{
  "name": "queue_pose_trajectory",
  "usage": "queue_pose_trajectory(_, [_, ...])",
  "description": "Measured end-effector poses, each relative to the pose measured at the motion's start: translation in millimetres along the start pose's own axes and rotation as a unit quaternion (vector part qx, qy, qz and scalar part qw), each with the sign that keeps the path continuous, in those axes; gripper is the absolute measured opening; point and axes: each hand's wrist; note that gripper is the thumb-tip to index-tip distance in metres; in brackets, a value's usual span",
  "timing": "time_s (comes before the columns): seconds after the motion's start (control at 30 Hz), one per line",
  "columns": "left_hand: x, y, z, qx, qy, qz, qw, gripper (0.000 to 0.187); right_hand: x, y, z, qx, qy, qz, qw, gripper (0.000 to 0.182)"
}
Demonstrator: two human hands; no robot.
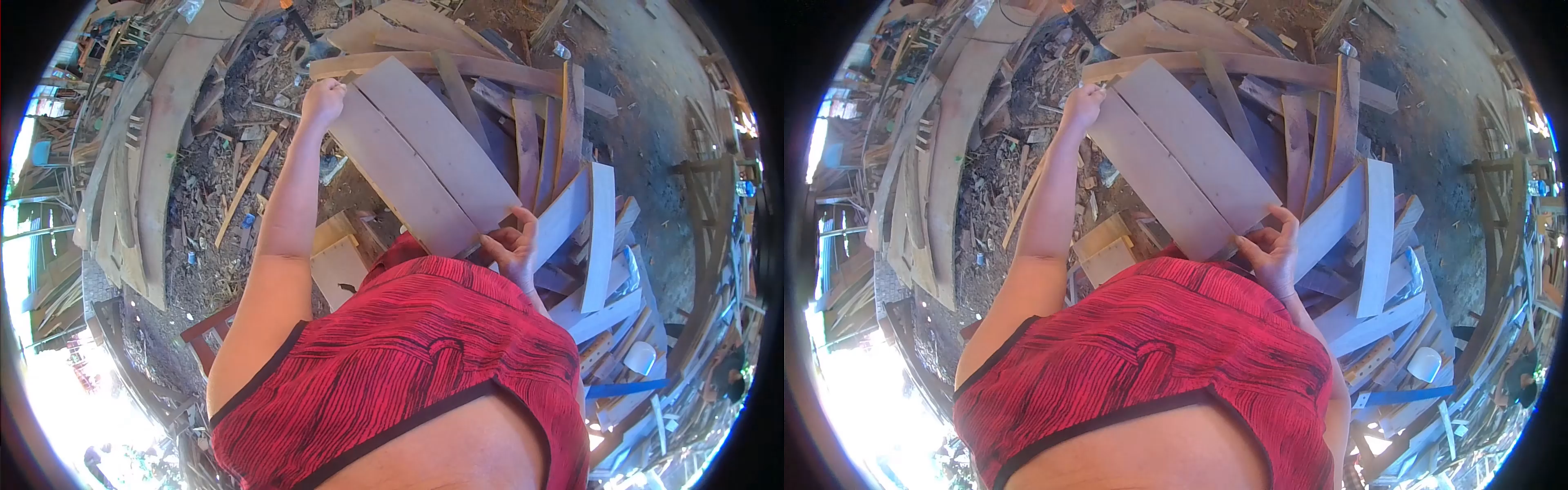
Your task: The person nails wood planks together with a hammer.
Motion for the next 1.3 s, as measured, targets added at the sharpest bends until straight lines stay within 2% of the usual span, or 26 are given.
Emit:
queue_pose_trajectory(0.03, [0.3, -1.5, 1.3, -0.008, -0.003, 0.009, 1.000, 0.029, 0.0, -0.6, 1.7, -0.002, 0.002, -0.002, 1.000, 0.067])
queue_pose_trajectory(0.1, [-2.0, -3.2, 2.4, -0.015, -0.004, 0.020, 1.000, 0.029, -0.2, -1.9, 5.6, 0.002, 0.001, 0.044, 0.999, 0.055])
queue_pose_trajectory(0.13, [-3.7, -3.9, 2.8, -0.016, -0.016, 0.031, 0.999, 0.030, -1.6, -2.2, 8.7, 0.000, 0.002, 0.041, 0.999, 0.055])
queue_pose_trajectory(0.2, [-4.5, -4.3, -2.0, -0.016, -0.028, 0.043, 0.999, 0.030, -6.6, -2.0, 14.7, -0.042, 0.015, 0.030, 0.999, 0.044])
queue_pose_trajectory(0.4, [-11.9, -11.3, 3.7, -0.009, -0.102, 0.118, 0.988, 0.028, -10.0, -3.8, 17.8, -0.053, -0.036, -0.005, 0.998, 0.027])
queue_pose_trajectory(0.57, [-18.4, -17.1, 4.4, -0.003, -0.238, 0.144, 0.960, 0.024, -6.7, -10.7, 5.0, -0.034, -0.101, -0.028, 0.994, 0.034])
queue_pose_trajectory(0.73, [-22.3, -23.4, 11.7, 0.015, -0.250, 0.175, 0.952, 0.023, -7.0, -5.2, 6.7, -0.015, -0.113, -0.069, 0.991, 0.029])
queue_pose_trajectory(0.8, [-24.1, -27.6, 15.8, 0.013, -0.263, 0.181, 0.948, 0.022, -8.1, -5.6, 0.7, 0.040, -0.095, -0.134, 0.986, 0.026])
queue_pose_trajectory(0.93, [-25.2, -28.9, 14.4, 0.000, -0.313, 0.191, 0.930, 0.019, -2.2, -11.3, -15.3, 0.043, -0.079, -0.185, 0.979, 0.027])
queue_pose_trajectory(1.0, [-23.5, -28.2, 11.7, -0.008, -0.329, 0.195, 0.924, 0.018, 1.1, -15.1, -21.5, 0.079, -0.027, -0.218, 0.972, 0.027])
queue_pose_trajectory(1.07, [-19.8, -27.9, 11.2, -0.016, -0.397, 0.216, 0.892, 0.016, 6.4, -21.3, -28.5, 0.087, 0.000, -0.226, 0.970, 0.027])
queue_pose_trajectory(1.1, [-17.3, -27.0, 8.6, -0.015, -0.397, 0.217, 0.892, 0.016, 8.3, -23.7, -31.8, 0.095, 0.028, -0.233, 0.967, 0.026])
queue_pose_trajectory(1.13, [-14.7, -25.0, 6.3, -0.018, -0.444, 0.231, 0.866, 0.016, 9.0, -25.5, -35.8, 0.095, 0.028, -0.234, 0.967, 0.026])
queue_pose_trajectory(1.17, [-12.4, -23.2, 3.8, -0.020, -0.490, 0.244, 0.837, 0.015, 9.8, -27.2, -39.4, 0.082, -0.007, -0.225, 0.971, 0.027])
queue_pose_trajectory(1.2, [-13.7, -24.5, 10.2, -0.020, -0.489, 0.244, 0.837, 0.015, 10.8, -27.8, -41.1, 0.069, -0.041, -0.215, 0.973, 0.028])
queue_pose_trajectory(1.23, [-14.6, -26.2, 17.5, -0.023, -0.518, 0.258, 0.815, 0.015, 10.3, -26.5, -40.2, 0.068, -0.041, -0.216, 0.973, 0.028])
queue_pose_trajectory(1.27, [-16.2, -27.2, 23.6, -0.025, -0.546, 0.272, 0.792, 0.016, 8.7, -24.5, -38.3, -0.044, -0.140, -0.195, 0.970, 0.029])
queue_pose_trajectory(1.3, [-16.6, -26.1, 22.9, -0.023, -0.545, 0.274, 0.792, 0.016, 9.7, -23.4, -39.2, -0.156, -0.236, -0.170, 0.944, 0.030])
Point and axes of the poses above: each hand's wrist, its own y-axis towards the middle knuckle, its own x-axis out of the palm, z = x × y, and after that the axes turned 15 degrees about x, right-handed
